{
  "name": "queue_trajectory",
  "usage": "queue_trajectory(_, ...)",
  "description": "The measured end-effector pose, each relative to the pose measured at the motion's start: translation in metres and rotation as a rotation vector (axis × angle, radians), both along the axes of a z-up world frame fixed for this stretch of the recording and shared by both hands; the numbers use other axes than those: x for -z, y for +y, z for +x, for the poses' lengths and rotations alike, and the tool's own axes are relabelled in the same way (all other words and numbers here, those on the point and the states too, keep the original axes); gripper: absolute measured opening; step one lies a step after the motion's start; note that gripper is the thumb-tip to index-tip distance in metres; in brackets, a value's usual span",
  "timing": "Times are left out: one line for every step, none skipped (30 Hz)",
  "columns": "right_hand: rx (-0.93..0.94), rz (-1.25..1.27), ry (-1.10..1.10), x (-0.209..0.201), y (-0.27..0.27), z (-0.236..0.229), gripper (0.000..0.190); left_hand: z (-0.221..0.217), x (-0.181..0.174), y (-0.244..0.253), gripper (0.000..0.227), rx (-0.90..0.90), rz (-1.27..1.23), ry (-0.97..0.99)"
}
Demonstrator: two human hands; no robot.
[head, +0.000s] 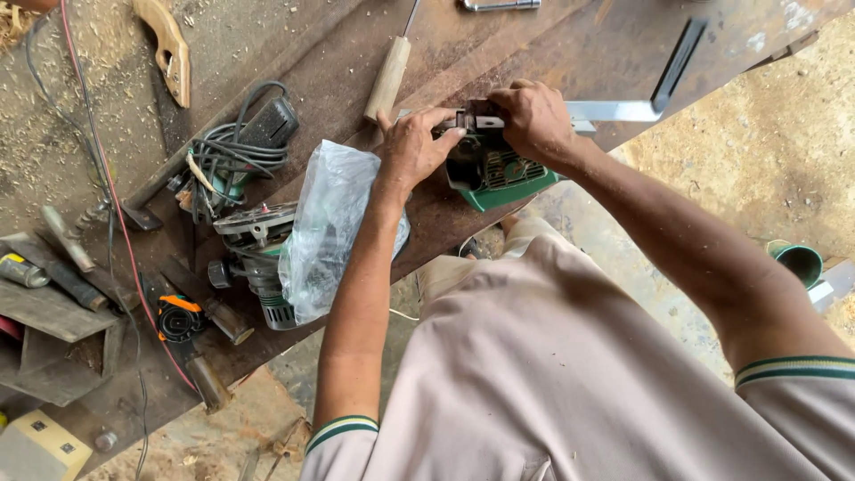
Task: Adjusting and repairing the components of a handheld electric wood planer on a workbench.
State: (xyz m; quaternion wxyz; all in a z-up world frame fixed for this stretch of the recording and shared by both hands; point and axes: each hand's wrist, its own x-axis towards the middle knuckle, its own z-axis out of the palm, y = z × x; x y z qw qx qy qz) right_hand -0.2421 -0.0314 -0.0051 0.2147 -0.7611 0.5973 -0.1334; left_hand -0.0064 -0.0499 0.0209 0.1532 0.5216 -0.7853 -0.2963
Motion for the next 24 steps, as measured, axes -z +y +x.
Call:
queue_trajectory(0.002,-0.001,-0.002,-0.003,-0.001,-0.005,0.023,-0.001,0.0,-0.008,0.035,0.002,-0.001,-0.002)
queue_trajectory(0.063,-0.006,-0.073,-0.004,0.002,-0.008,0.024,0.0,0.001,-0.013,0.038,0.062,0.037,-0.053)
queue_trajectory(0.124,-0.01,-0.142,-0.004,0.005,-0.012,0.025,0.0,0.003,-0.018,0.041,0.122,0.076,-0.103)
queue_trajectory(0.13,-0.011,-0.147,-0.003,0.007,-0.017,0.025,0.002,0.003,-0.026,0.041,0.128,0.076,-0.108)
queue_trajectory(0.145,0.001,-0.158,-0.003,0.009,-0.022,0.024,0.003,0.001,-0.036,0.053,0.177,0.164,-0.11)
queue_trajectory(0.158,0.013,-0.172,-0.002,0.01,-0.027,0.024,0.005,0.0,-0.046,0.066,0.226,0.253,-0.115)
queue_trajectory(0.165,0.012,-0.18,-0.007,0.013,-0.028,0.024,0.004,0.007,-0.055,0.066,0.231,0.252,-0.123)
queue_trajectory(0.155,0.01,-0.172,-0.012,0.016,-0.028,0.024,0.004,0.014,-0.064,0.079,0.288,0.322,-0.094)
queue_trajectory(0.146,0.008,-0.164,-0.017,0.019,-0.028,0.025,0.004,0.021,-0.073,0.092,0.343,0.393,-0.064)
queue_trajectory(0.152,0.012,-0.176,-0.017,0.021,-0.028,0.025,-0.001,0.024,-0.08,0.092,0.347,0.399,-0.077)
queue_trajectory(0.148,-0.002,-0.194,-0.017,0.022,-0.028,0.028,-0.006,0.028,-0.086,0.098,0.407,0.433,-0.117)
queue_trajectory(0.142,-0.016,-0.211,-0.017,0.022,-0.028,0.032,-0.011,0.032,-0.093,0.105,0.465,0.469,-0.157)
queue_trajectory(0.147,-0.011,-0.223,-0.017,0.022,-0.029,0.032,-0.016,0.031,-0.099,0.105,0.467,0.476,-0.168)
queue_trajectory(0.145,-0.013,-0.214,-0.017,0.021,-0.028,0.038,-0.021,0.029,-0.104,0.105,0.516,0.524,-0.245)
queue_trajectory(0.143,-0.015,-0.206,-0.016,0.021,-0.028,0.045,-0.026,0.029,-0.11,0.106,0.565,0.572,-0.322)
queue_trajectory(0.15,-0.008,-0.219,-0.017,0.02,-0.028,0.045,-0.028,0.033,-0.115,0.106,0.569,0.581,-0.334)
queue_trajectory(0.155,0.018,-0.197,-0.019,0.018,-0.028,0.049,-0.03,0.037,-0.119,0.105,0.642,0.593,-0.363)
queue_trajectory(0.161,0.045,-0.177,-0.02,0.018,-0.027,0.053,-0.031,0.042,-0.124,0.103,0.717,0.607,-0.392)
queue_trajectory(0.168,0.054,-0.189,-0.018,0.018,-0.028,0.053,-0.033,0.042,-0.127,0.103,0.721,0.619,-0.403)
queue_trajectory(0.159,0.061,-0.182,-0.016,0.018,-0.029,0.055,-0.034,0.042,-0.129,0.102,0.755,0.638,-0.407)
queue_trajectory(0.149,0.069,-0.175,-0.015,0.018,-0.029,0.057,-0.036,0.041,-0.132,0.1,0.789,0.658,-0.411)
queue_trajectory(0.153,0.077,-0.186,-0.014,0.017,-0.029,0.057,-0.036,0.041,-0.132,0.1,0.791,0.67,-0.42)
queue_trajectory(0.139,0.079,-0.183,-0.013,0.017,-0.029,0.057,-0.037,0.04,-0.133,0.098,0.794,0.693,-0.414)
queue_trajectory(0.124,0.08,-0.179,-0.013,0.016,-0.03,0.058,-0.037,0.038,-0.133,0.096,0.796,0.715,-0.407)
